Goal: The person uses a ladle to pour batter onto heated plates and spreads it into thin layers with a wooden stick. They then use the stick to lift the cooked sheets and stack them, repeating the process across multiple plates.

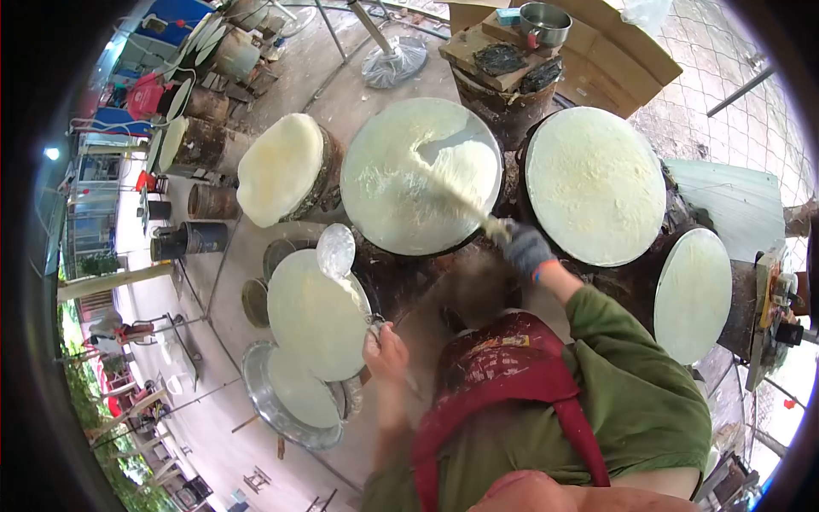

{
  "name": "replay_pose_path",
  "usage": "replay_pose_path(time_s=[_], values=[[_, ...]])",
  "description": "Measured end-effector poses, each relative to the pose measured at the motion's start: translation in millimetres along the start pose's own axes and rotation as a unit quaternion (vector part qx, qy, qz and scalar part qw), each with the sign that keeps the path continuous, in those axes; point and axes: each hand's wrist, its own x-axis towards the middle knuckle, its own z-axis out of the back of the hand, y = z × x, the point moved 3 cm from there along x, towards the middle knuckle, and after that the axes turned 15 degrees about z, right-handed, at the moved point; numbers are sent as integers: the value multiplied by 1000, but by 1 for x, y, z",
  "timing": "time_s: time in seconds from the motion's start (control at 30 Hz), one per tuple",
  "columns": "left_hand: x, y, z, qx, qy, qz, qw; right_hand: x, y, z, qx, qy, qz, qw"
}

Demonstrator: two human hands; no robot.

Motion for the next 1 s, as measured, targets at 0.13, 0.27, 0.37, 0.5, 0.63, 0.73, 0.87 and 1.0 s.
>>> replay_pose_path(time_s=[0.13, 0.27, 0.37, 0.5, 0.63, 0.73, 0.87, 1.0], values=[[-8, -23, -14, -27, 27, 64, 997, 7, 3, 25, -5, 13, -140, 990], [-16, -36, -22, 29, -4, 48, 998, 114, -16, 42, -73, -2, -130, 989], [-23, -34, -22, 13, -43, 83, 996, 189, -13, 58, -138, -51, -96, 984], [-27, -35, -25, 39, -7, 86, 996, 189, 38, 42, -96, -49, 96, 990], [-28, -46, -36, 22, 12, 72, 997, 68, 30, 36, 142, -138, 67, 978], [-19, -43, -40, 27, 33, 56, 997, -4, -15, 6, 389, -175, -168, 889], [-14, -43, -53, 37, 49, 44, 997, -21, -8, 7, 521, 8, -291, 803], [-19, -44, -58, 29, 47, 35, 998, -1, -44, 40, 477, -49, -296, 826]])
